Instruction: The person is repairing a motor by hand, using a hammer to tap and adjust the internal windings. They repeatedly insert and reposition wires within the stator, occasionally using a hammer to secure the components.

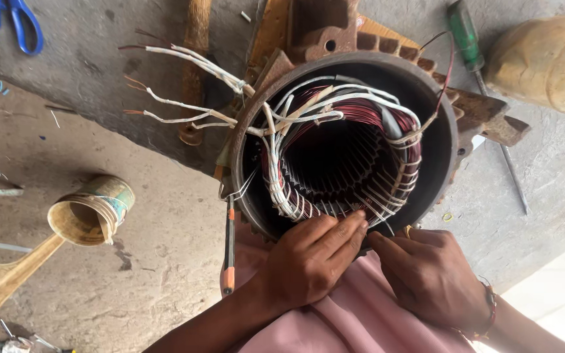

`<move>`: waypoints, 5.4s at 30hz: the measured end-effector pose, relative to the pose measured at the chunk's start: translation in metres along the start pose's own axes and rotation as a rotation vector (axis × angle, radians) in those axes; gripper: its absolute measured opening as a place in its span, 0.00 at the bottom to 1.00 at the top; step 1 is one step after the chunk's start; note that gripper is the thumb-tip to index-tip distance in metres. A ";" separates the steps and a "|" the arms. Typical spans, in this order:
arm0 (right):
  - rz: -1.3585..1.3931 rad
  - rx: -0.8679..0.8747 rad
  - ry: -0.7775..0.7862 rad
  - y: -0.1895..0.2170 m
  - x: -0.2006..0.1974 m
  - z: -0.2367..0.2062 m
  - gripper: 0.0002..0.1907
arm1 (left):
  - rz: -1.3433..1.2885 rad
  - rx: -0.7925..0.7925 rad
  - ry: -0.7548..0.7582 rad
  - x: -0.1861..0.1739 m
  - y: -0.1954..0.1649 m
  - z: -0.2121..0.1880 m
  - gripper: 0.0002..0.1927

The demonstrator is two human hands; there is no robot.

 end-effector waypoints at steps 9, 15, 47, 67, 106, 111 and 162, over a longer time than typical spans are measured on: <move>0.013 -0.045 0.013 0.000 0.003 -0.006 0.21 | 0.142 0.198 0.089 -0.003 0.000 -0.010 0.16; -0.004 -0.056 -0.037 0.004 -0.001 -0.002 0.21 | 0.198 0.240 0.072 -0.003 0.000 -0.011 0.19; -0.788 0.165 0.265 0.004 -0.001 0.070 0.02 | 0.298 0.411 -0.109 0.007 -0.002 -0.015 0.16; -0.297 0.018 -0.091 0.013 -0.036 0.042 0.13 | 0.249 0.357 -0.127 0.003 0.000 -0.009 0.14; -0.514 0.049 0.117 0.011 -0.018 0.045 0.10 | 0.254 0.332 -0.091 0.003 -0.001 -0.011 0.14; -0.452 0.112 0.171 -0.002 -0.010 0.054 0.11 | 0.241 0.327 -0.073 0.011 0.000 -0.013 0.10; 0.130 0.859 0.444 -0.062 -0.002 0.008 0.14 | 0.317 0.299 -0.047 0.002 -0.004 -0.010 0.12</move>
Point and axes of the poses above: each hand's wrist, its own z-axis towards the middle knuckle, its own x-axis out of the palm, y = z × x, the point moved 5 cm from there along z, towards the middle knuckle, and after that the axes turned 11 degrees about -y, right-handed, at the moved point
